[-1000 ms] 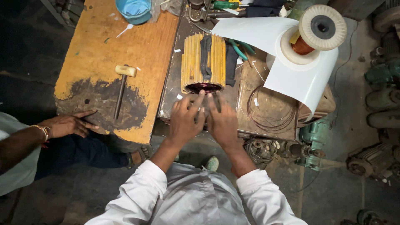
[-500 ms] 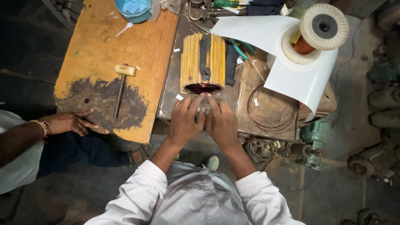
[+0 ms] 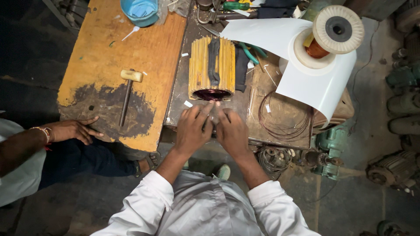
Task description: The person repairs an electric motor stator by hand and with a mallet, inserting insulation papers and manipulating copper windings while another person assists.
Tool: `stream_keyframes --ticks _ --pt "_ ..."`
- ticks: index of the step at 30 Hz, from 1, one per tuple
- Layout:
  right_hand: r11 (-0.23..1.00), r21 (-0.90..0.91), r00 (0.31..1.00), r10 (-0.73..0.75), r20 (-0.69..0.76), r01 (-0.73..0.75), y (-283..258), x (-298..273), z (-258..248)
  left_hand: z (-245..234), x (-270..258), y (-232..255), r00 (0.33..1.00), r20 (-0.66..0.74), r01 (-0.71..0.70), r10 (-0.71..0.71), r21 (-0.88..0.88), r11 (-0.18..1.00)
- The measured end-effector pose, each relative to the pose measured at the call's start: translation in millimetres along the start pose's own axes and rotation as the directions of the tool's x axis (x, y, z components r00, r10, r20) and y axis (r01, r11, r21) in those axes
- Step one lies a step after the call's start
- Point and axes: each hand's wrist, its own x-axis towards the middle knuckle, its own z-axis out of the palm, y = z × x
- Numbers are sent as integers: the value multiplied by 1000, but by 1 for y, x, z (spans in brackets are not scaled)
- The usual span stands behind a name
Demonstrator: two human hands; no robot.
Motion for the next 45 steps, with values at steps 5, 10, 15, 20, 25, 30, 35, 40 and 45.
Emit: stream_keyframes --ticks 5,10,15,20,25,30,35,40,45 --pt "1000 8 999 10 43 -11 0 -2 -1 -3 -1 -2 996 -46 -75 75 -14 997" --pt "1000 -5 998 19 55 -19 -3 -6 -2 -5 0 -1 999 1 -49 49 5 999" --pt "995 20 991 95 99 -97 -3 -8 -2 -7 2 3 1000 15 -13 13 26 1000" --pt "994 54 993 96 62 -99 -6 0 -8 -7 6 8 1000 25 1 -2 31 1000" --pt "998 -6 998 60 36 -59 2 13 -16 -9 12 2 999 42 -11 7 114 993" --pt "992 -64 994 -108 -10 108 15 22 -17 -8 13 -10 1000 23 1 -6 215 977" --pt "970 -158 982 -186 -10 182 29 38 -19 -12 25 -25 998 38 -57 48 258 964" --pt "940 -175 954 -300 -14 293 38 50 -21 -19 23 -30 997 62 -57 42 260 964" --pt "914 -255 949 -311 55 315 44 47 -26 -18 21 -39 994 108 -45 15 279 959"
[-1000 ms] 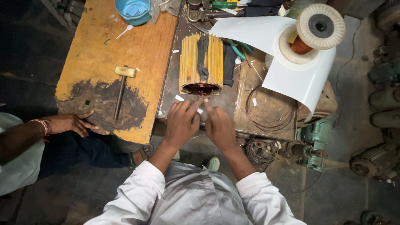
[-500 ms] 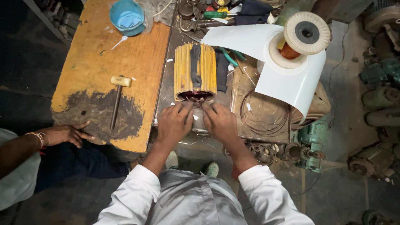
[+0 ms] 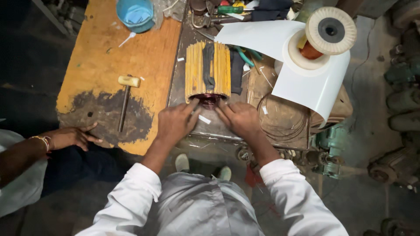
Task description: The person repairs an electric motor stator by hand and with a mallet, inserting insulation papers and manipulating copper windings while another person assists.
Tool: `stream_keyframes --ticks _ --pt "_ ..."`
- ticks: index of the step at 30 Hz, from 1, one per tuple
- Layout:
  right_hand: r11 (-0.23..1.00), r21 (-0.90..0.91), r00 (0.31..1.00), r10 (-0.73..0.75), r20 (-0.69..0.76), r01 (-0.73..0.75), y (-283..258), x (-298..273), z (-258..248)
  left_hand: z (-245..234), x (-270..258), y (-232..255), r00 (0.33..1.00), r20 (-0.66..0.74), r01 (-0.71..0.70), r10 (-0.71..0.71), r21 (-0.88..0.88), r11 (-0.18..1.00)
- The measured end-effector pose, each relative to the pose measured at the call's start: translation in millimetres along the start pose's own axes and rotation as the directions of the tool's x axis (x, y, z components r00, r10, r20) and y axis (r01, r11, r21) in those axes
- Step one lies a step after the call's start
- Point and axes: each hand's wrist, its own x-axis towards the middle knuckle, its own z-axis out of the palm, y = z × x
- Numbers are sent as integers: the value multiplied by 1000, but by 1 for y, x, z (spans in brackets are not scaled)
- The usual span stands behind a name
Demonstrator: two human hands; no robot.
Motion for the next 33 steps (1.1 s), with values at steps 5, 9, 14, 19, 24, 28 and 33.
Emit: stream_keyframes --ticks 5,9,14,19,24,28,33 --pt "999 34 999 -41 2 41 0 7 0 -2 2 -5 1000 21 -12 12 -5 1000" --pt "992 122 998 -47 35 42 10 6 12 5 5 -10 996 22 -82 85 -109 991" --pt "992 63 992 -111 52 108 19 0 30 24 13 -16 996 81 -34 41 -87 996" --pt "991 -58 990 -124 -60 121 15 -7 38 25 15 -14 995 -81 -65 59 -73 995" --pt "994 -63 996 -84 26 86 18 -10 44 28 15 -17 995 -36 -100 98 -48 994" --pt "916 -364 983 -183 0 170 24 -14 39 32 17 -23 994 -34 -106 106 6 994" --pt "978 -105 973 -191 -130 178 29 -15 40 37 15 -27 987 -102 -129 128 -10 992"
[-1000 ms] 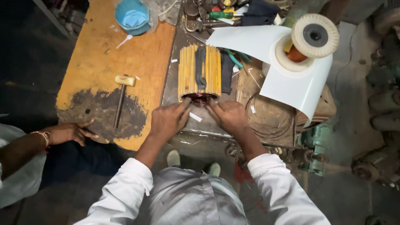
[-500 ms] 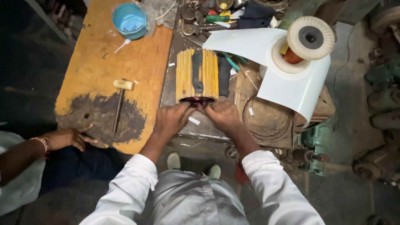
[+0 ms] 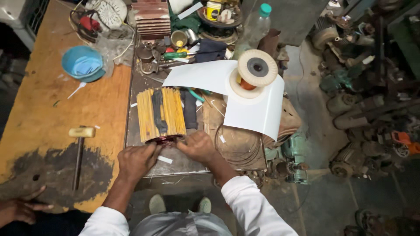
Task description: The person repairs an electric motor stator by hand and with a mallet, inserting insulation papers and manipulating copper windings while another person assists.
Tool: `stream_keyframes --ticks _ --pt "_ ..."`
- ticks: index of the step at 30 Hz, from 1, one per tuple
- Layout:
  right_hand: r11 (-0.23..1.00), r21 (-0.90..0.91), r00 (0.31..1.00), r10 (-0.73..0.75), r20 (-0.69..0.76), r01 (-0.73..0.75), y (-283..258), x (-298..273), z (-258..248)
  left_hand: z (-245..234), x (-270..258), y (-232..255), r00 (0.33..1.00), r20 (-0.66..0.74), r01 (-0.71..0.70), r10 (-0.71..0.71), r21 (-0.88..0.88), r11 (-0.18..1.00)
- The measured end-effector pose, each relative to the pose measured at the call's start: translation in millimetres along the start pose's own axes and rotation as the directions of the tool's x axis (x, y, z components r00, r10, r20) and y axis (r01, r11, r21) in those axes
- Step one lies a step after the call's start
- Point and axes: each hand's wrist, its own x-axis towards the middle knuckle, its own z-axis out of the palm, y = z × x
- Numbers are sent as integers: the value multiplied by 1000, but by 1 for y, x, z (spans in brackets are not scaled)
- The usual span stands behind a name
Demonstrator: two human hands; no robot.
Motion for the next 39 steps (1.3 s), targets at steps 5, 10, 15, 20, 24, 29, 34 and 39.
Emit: stream_keyframes --ticks 5,10,15,20,24,29,34,39 --pt "992 59 992 103 70 -108 -6 -3 6 -9 -6 3 997 53 44 -47 42 998" --pt "978 103 971 162 178 -182 -24 2 -31 -33 -20 6 994 106 -3 3 2 1000" --pt "982 39 978 180 110 -185 -29 16 -39 -29 -18 16 996 62 65 -66 28 998" --pt "957 94 956 262 134 -276 -28 8 -27 -30 -23 20 980 123 154 -157 37 987" --pt "924 154 932 327 158 -350 -35 1 -39 -40 -25 26 973 138 198 -185 -84 977" --pt "886 274 923 326 205 -374 -46 7 -53 -49 -15 40 985 149 113 -86 -182 977" --pt "837 332 893 353 278 -434 -48 3 -36 -44 -12 39 989 148 44 -20 -163 986" --pt "904 243 929 307 205 -352 -40 1 -19 -30 -15 29 989 137 -42 48 -47 998"
